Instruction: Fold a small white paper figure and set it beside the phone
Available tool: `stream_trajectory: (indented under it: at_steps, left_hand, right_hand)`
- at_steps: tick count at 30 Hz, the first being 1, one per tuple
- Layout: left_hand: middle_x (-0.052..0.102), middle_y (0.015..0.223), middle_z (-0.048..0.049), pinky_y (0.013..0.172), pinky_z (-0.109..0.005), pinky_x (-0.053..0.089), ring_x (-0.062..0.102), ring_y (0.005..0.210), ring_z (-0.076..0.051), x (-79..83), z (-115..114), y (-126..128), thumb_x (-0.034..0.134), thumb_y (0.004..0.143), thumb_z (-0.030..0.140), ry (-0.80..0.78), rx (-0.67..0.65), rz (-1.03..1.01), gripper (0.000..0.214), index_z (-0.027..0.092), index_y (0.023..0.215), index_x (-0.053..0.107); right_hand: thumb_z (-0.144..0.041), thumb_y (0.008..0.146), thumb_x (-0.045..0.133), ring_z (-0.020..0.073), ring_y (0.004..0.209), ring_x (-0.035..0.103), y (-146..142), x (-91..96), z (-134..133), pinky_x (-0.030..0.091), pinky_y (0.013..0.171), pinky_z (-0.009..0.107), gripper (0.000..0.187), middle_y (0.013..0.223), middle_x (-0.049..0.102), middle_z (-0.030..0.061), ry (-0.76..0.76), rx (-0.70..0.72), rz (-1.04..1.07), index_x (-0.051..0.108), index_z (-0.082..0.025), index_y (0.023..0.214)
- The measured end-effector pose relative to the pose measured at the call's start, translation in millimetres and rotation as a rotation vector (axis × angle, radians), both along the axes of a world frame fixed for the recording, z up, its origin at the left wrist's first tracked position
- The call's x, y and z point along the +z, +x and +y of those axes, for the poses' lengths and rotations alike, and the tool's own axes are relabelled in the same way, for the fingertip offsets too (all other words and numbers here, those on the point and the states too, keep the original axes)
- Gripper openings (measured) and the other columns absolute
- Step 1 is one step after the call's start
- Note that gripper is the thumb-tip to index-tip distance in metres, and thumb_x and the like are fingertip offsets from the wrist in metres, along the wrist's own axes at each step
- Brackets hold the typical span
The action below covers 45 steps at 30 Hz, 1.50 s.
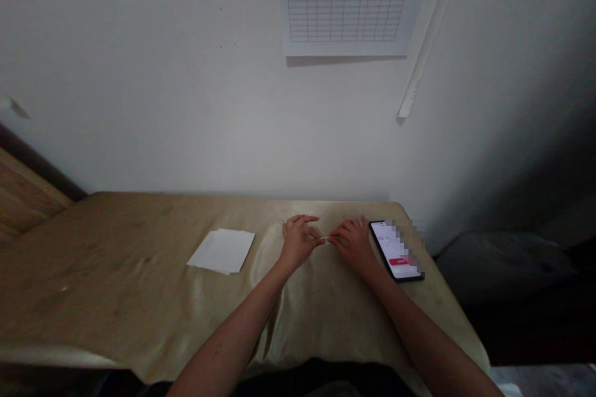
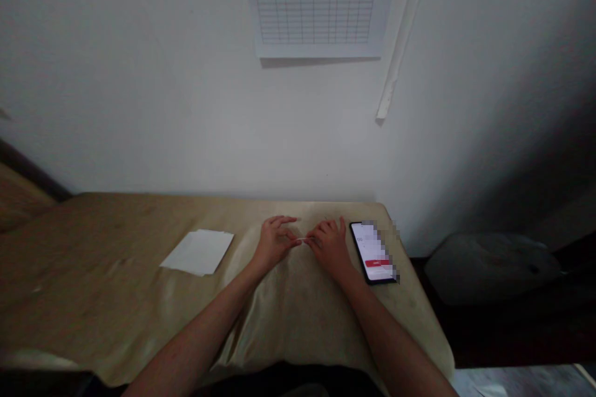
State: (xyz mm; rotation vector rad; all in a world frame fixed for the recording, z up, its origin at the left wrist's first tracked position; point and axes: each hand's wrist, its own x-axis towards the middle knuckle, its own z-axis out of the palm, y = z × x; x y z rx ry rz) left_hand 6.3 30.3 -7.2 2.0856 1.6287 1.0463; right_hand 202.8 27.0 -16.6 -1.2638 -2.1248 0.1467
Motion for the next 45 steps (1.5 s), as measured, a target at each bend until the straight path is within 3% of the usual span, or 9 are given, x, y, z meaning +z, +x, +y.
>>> stream_trajectory:
  at_steps: [8,15,26,38,45]
  left_hand:
    - [0.069,0.126,-0.0008,0.112,-0.054,0.032,0.049,0.125,-0.029,-3.1,-2.7,3.7,0.083,0.075,0.039,0.046,-0.044,0.055,0.007,0.032,0.077,0.08]
    - [0.061,0.135,-0.0013,0.116,-0.059,0.023,0.042,0.131,-0.03,6.0,-5.0,4.0,0.086,0.071,0.037,0.065,-0.003,0.045,0.007,0.032,0.072,0.08]
    - [0.063,0.133,0.0021,0.117,-0.059,0.022,0.044,0.128,-0.03,9.4,-3.0,0.5,0.089,0.066,0.031,0.019,0.05,0.059,0.01,0.033,0.067,0.079]
    - [0.065,0.13,0.0024,0.114,-0.072,0.011,0.041,0.129,-0.033,8.0,-2.3,-3.0,0.09,0.065,0.035,0.025,0.109,0.051,0.013,0.032,0.063,0.077]
    - [0.064,0.133,0.0023,0.112,-0.074,0.011,0.041,0.13,-0.035,6.5,-1.3,-2.7,0.088,0.067,0.025,0.007,0.1,0.069,0.013,0.031,0.066,0.077]
  right_hand:
    - [-0.032,0.095,0.06,0.0239,0.103,0.058,0.0,0.9,-0.5,0.015,0.117,0.06,0.014,0.091,0.069,0.0031,-0.022,0.015,-0.034,0.069,-0.025,0.086]
    - [-0.037,0.095,0.059,0.0234,0.103,0.059,-1.0,0.0,0.8,0.011,0.119,0.061,0.019,0.09,0.071,0.0029,0.011,-0.004,-0.043,0.069,-0.025,0.085]
    - [-0.017,0.093,0.054,0.0218,0.1,0.062,2.6,1.9,2.4,0.015,0.118,0.06,0.019,0.09,0.072,0.0022,-0.017,-0.025,-0.023,0.07,-0.024,0.084]
    - [-0.033,0.094,0.059,0.0238,0.097,0.062,9.2,1.5,4.6,0.012,0.118,0.062,0.021,0.086,0.071,0.0025,0.038,-0.063,-0.038,0.065,-0.023,0.078]
    - [-0.019,0.092,0.056,0.0231,0.099,0.06,13.8,-3.6,10.3,0.015,0.117,0.062,0.015,0.09,0.071,0.0026,0.008,-0.026,-0.012,0.067,-0.024,0.083]
